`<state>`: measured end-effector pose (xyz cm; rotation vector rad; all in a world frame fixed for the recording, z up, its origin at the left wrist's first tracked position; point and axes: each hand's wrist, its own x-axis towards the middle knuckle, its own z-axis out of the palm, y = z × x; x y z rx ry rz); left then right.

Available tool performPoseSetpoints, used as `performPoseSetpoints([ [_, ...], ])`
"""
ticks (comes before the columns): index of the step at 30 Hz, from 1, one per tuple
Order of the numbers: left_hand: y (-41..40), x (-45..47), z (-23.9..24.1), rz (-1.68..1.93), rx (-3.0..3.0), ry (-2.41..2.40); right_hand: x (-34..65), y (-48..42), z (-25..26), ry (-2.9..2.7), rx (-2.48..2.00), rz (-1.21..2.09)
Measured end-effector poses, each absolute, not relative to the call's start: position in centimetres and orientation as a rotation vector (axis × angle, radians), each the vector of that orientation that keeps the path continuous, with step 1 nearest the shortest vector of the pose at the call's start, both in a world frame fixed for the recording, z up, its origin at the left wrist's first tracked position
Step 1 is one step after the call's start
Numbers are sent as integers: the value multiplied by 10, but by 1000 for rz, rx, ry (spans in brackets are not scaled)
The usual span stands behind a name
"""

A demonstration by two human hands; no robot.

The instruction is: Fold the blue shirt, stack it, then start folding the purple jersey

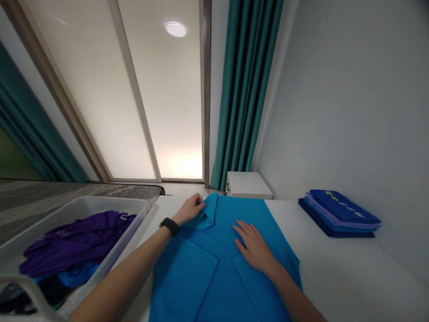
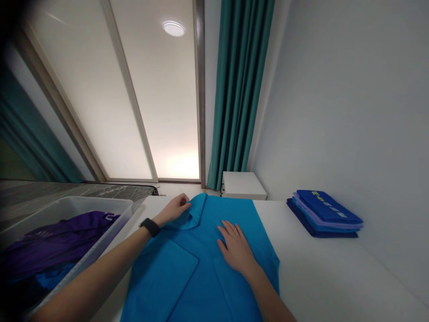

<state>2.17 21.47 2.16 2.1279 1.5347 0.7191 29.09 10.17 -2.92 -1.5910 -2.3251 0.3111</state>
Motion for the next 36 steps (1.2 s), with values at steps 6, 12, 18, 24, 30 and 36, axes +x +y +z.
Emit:
performPoseSetpoints([
  [6, 194, 53, 16, 884, 2147, 1207, 291, 101, -29, -2323, -1577, 282],
  [12, 180, 69, 3, 801, 2205, 1116, 291, 100, -25, -2326, -1582, 272],
  [18, 179, 66, -5, 846, 2159, 1143, 291, 100, -25, -2304, -1567, 321],
  [24, 179, 66, -6, 865, 2179, 1103, 298, 106, -16, -2201, -1564, 439],
  [30, 179, 65, -5, 828, 2182, 1107, 326, 143, -16, -2198, -1562, 291],
  [36, 178, 66, -3, 800, 2184, 1129, 380, 203, -22, -2038, -1804, 138],
])
